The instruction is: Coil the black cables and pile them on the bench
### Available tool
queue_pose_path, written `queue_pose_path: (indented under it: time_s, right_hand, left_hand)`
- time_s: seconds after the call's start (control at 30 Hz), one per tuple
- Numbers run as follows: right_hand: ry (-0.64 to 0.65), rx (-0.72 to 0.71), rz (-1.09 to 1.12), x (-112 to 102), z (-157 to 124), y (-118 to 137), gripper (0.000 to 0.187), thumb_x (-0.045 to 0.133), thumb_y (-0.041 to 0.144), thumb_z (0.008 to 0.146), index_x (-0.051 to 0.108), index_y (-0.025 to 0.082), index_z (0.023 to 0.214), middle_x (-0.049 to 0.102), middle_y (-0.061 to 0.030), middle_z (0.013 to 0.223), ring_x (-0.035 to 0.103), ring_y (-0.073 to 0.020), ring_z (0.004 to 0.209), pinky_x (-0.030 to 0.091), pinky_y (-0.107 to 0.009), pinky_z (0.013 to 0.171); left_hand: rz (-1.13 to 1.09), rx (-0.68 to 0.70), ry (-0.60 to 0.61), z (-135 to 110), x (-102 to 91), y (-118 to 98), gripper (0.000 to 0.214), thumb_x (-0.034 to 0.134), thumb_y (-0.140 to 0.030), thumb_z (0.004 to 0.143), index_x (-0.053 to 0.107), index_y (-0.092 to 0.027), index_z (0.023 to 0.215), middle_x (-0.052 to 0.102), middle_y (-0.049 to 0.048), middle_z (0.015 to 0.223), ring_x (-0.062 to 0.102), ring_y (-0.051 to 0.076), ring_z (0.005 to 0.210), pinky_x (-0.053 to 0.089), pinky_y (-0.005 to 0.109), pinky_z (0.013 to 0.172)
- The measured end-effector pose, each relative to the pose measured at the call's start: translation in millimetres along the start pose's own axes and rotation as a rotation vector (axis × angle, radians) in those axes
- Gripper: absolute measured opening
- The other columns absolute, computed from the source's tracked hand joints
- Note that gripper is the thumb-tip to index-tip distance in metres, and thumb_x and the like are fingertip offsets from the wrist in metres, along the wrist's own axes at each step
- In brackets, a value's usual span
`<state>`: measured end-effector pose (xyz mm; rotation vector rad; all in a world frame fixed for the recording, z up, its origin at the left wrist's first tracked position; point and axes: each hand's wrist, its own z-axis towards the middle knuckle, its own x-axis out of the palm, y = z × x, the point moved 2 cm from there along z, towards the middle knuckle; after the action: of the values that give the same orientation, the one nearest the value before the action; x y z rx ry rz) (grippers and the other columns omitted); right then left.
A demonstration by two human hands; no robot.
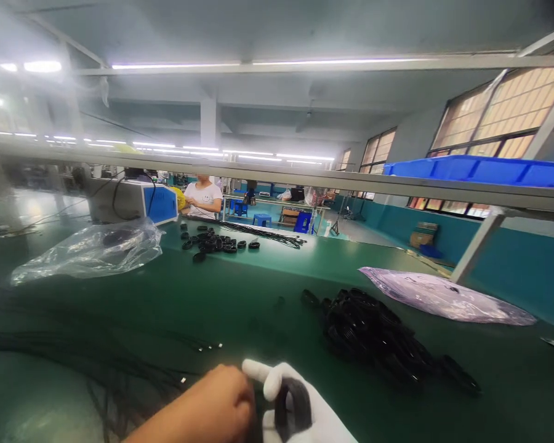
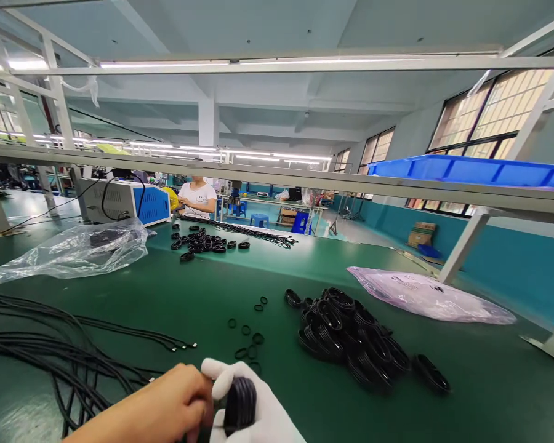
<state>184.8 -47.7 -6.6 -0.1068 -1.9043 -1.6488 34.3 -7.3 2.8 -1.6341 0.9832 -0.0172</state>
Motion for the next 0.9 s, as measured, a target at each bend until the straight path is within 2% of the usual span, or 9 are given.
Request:
queue_pose_path:
  time_s: [0.13,0.2,0.27,0.37,0.47,0.57,0.67,0.77,0.9]
  right_hand:
    - [0.051,-0.137,0.029,-16,6,-16,0.043,0.079,0.024,0.057,0.057,0.020,0.094,0.062,-0.0037,0.088,0.046,-0.0076,0.055,0.039,-0.024,0.056]
    - [0.165,-0.123,0.069,-16,10,-20,0.053,0.079,0.029,0.057,0.054,0.021,0.103,0.055,0.0040,0.061,0.040,-0.0060,0.045,0.033,-0.020,0.047]
    - [0.216,-0.093,0.082,-14,11,-19,0.058,0.080,0.030,0.056,0.053,0.020,0.107,0.051,0.0067,0.053,0.038,-0.0065,0.042,0.031,-0.019,0.045]
    - [0.137,-0.075,0.024,-12,9,-15,0.057,0.084,0.027,0.052,0.059,0.017,0.102,0.059,0.0006,0.064,0.051,-0.0124,0.055,0.039,-0.024,0.053]
    - [0.150,0.004,0.120,-13,7,-20,0.051,0.079,0.042,0.065,0.060,0.014,0.103,0.064,-0.0049,0.072,0.058,-0.0155,0.061,0.042,-0.025,0.055]
    - [0.168,0.101,0.355,-18,11,-30,0.041,0.051,0.053,0.087,0.060,0.015,0.101,0.067,-0.0083,0.080,0.062,-0.0131,0.059,0.044,-0.022,0.054]
    - [0.199,0.228,0.468,-16,17,-35,0.050,0.044,0.059,0.087,0.060,0.012,0.095,0.066,-0.0120,0.087,0.062,-0.0124,0.058,0.045,-0.021,0.051]
    - [0.128,0.204,0.281,-11,22,-30,0.057,0.049,0.063,0.082,0.058,0.011,0.103,0.061,-0.0116,0.093,0.061,-0.0158,0.069,0.050,-0.025,0.053]
    - [-0.090,0.018,-0.242,-12,22,-22,0.069,0.075,0.029,0.066,0.042,0.021,0.125,0.058,-0.0072,0.097,0.058,-0.0221,0.083,0.054,-0.033,0.056]
  left_hand:
    - [-0.487,0.137,-0.044,-7,-9.2,-13,0.020,0.058,-0.028,0.062,0.057,-0.015,0.078,0.061,0.0002,0.065,0.056,0.014,0.056,0.048,0.027,0.056]
    - [-0.591,0.249,-0.035,-13,-14.6,-21,0.026,0.059,-0.026,0.065,0.059,-0.014,0.089,0.065,0.0031,0.078,0.060,0.017,0.073,0.049,0.030,0.071]
    - [-0.500,0.346,-0.126,-19,-17.6,-28,0.034,0.056,-0.023,0.070,0.060,-0.017,0.103,0.065,0.0050,0.096,0.059,0.019,0.091,0.046,0.032,0.084]
    - [-0.114,0.460,-0.249,-22,-13.0,-38,0.044,0.055,-0.013,0.070,0.063,-0.027,0.111,0.062,0.0023,0.109,0.053,0.020,0.105,0.040,0.032,0.091]
    - [0.083,0.470,-0.285,-14,-7.2,-39,0.040,0.050,-0.006,0.067,0.071,-0.026,0.094,0.065,-0.0001,0.089,0.057,0.017,0.084,0.043,0.027,0.075]
    - [-0.094,0.378,-0.200,-3,-11.5,-32,0.035,0.053,-0.011,0.070,0.068,-0.024,0.099,0.064,-0.0014,0.084,0.054,0.012,0.065,0.042,0.023,0.060]
    - [-0.357,0.288,0.008,4,-18.0,-25,0.034,0.060,-0.016,0.068,0.066,-0.017,0.101,0.062,-0.0017,0.079,0.053,0.009,0.059,0.043,0.020,0.055]
    - [-0.484,0.197,-0.016,11,-19.2,-22,0.024,0.064,-0.019,0.063,0.060,-0.013,0.087,0.055,-0.0058,0.060,0.049,0.007,0.046,0.040,0.019,0.044]
    - [-0.479,0.104,-0.188,19,-10.7,-17,0.022,0.062,-0.024,0.065,0.051,-0.016,0.082,0.051,-0.0079,0.050,0.049,0.009,0.039,0.038,0.020,0.038]
